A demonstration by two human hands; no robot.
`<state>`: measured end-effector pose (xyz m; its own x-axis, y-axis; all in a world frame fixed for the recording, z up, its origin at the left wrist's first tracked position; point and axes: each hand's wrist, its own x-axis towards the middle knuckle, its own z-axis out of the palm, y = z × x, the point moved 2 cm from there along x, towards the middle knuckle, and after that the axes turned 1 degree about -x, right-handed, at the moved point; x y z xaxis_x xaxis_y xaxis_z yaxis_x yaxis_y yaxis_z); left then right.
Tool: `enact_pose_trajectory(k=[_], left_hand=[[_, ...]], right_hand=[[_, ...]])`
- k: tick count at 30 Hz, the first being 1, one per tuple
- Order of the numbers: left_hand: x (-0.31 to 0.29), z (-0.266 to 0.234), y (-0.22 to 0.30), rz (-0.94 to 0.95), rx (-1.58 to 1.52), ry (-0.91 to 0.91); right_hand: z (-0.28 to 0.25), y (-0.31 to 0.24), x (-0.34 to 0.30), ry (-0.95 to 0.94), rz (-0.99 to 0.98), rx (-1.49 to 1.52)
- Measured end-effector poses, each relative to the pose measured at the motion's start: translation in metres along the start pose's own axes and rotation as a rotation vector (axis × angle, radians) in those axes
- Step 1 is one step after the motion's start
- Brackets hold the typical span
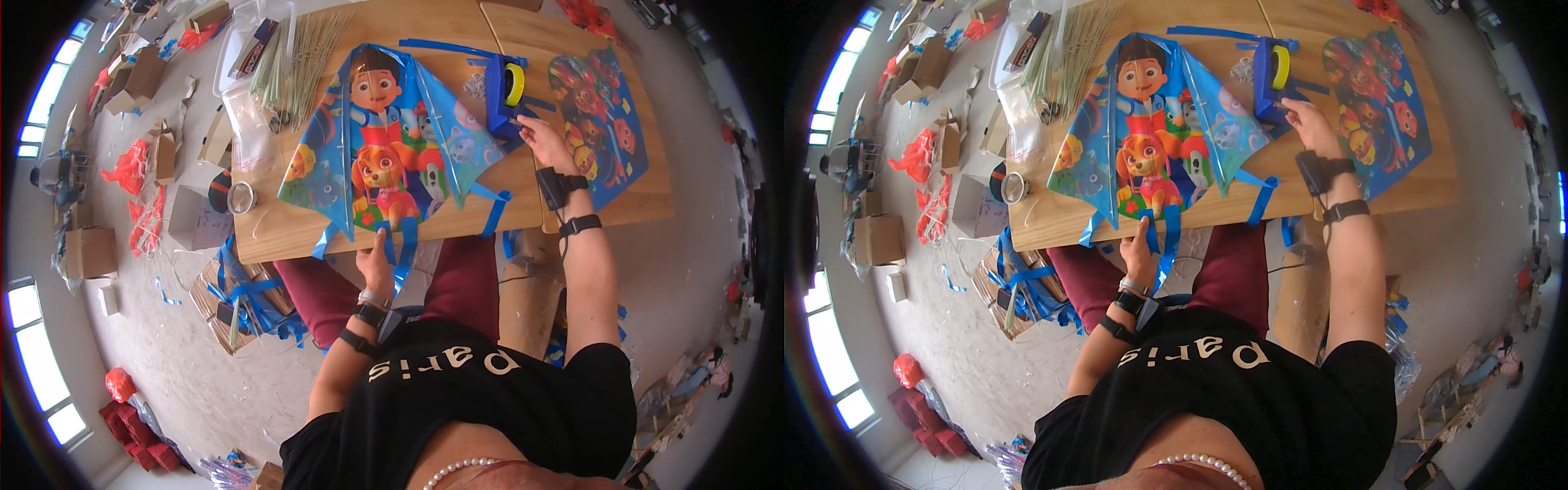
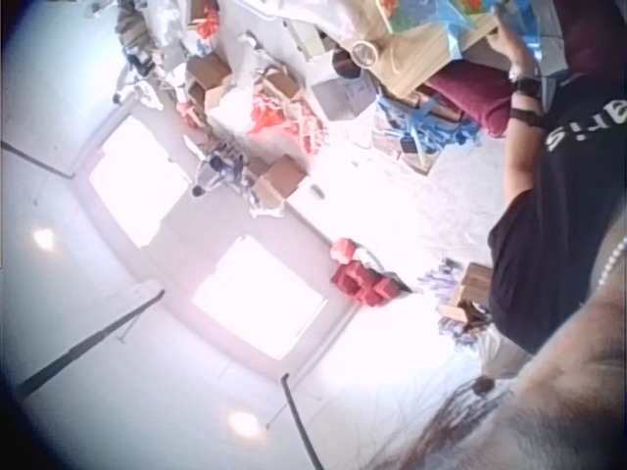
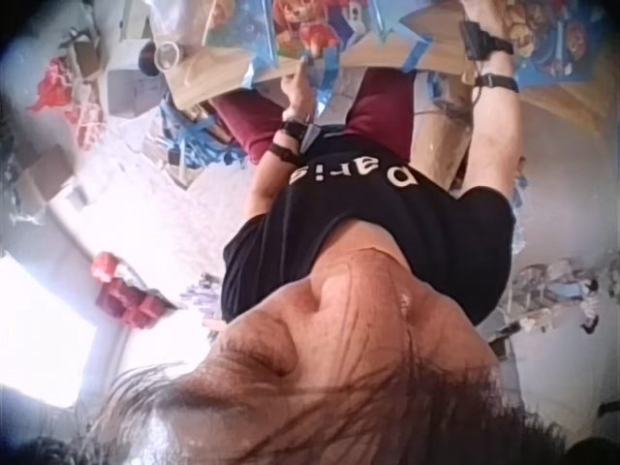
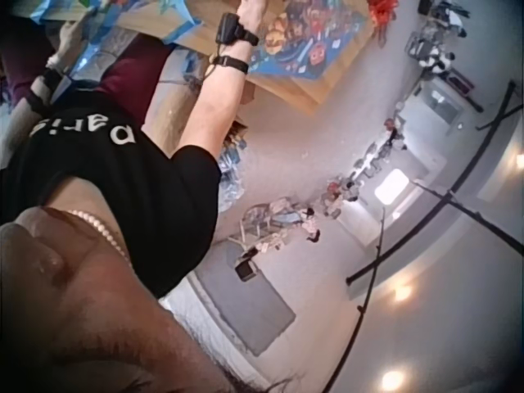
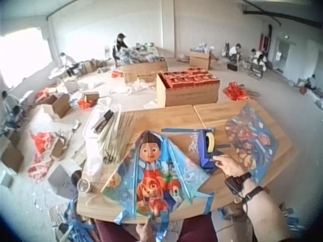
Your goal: Assembling a cartoon-themed kite by folding the sheet, applying tape, and attaching blue ribbons.
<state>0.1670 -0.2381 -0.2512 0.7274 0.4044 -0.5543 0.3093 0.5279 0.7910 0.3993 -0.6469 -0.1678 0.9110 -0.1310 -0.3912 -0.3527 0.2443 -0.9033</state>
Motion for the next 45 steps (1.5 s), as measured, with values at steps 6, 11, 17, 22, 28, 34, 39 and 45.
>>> enact_pose_trajectory(k=[6, 11, 17, 22, 28, 34, 39, 45], left_hand=[[-0.004, 0.006, 0.002, 0.019, 0.022, -0.007], [0.0, -0.005, 0.0, 0.03, 0.008, 0.01], [-0.004, 0.002, 0.002, -0.016, 0.069, 0.027], [-0.007, 0.005, 0.007, 0.014, 0.021, 0.024], [-0.004, 0.009, 0.003, -0.019, 0.015, 0.022], [0.0, 0.002, -0.003, 0.032, -0.001, 0.01], [-0.001, 0.002, -0.004, 0.038, -0.03, 0.009], [0.0, 0.002, -0.005, 0.046, -0.083, -0.012]], right_hand=[[-0.007, 0.013, -0.008, -0.015, -0.13, 0.072], [0.025, 0.007, -0.022, 0.111, -0.038, -0.129], [-0.018, 0.036, -0.027, 0.228, 0.112, -0.336], [0.054, 0.006, -0.08, 0.089, -0.145, -0.19], [0.174, 0.067, -0.151, -0.502, 0.191, -0.007], [0.221, 0.135, -0.164, -0.56, 0.445, 0.06], [0.223, 0.161, -0.163, -0.524, 0.471, 0.043], [0.228, 0.167, -0.167, -0.509, 0.488, 0.033]])
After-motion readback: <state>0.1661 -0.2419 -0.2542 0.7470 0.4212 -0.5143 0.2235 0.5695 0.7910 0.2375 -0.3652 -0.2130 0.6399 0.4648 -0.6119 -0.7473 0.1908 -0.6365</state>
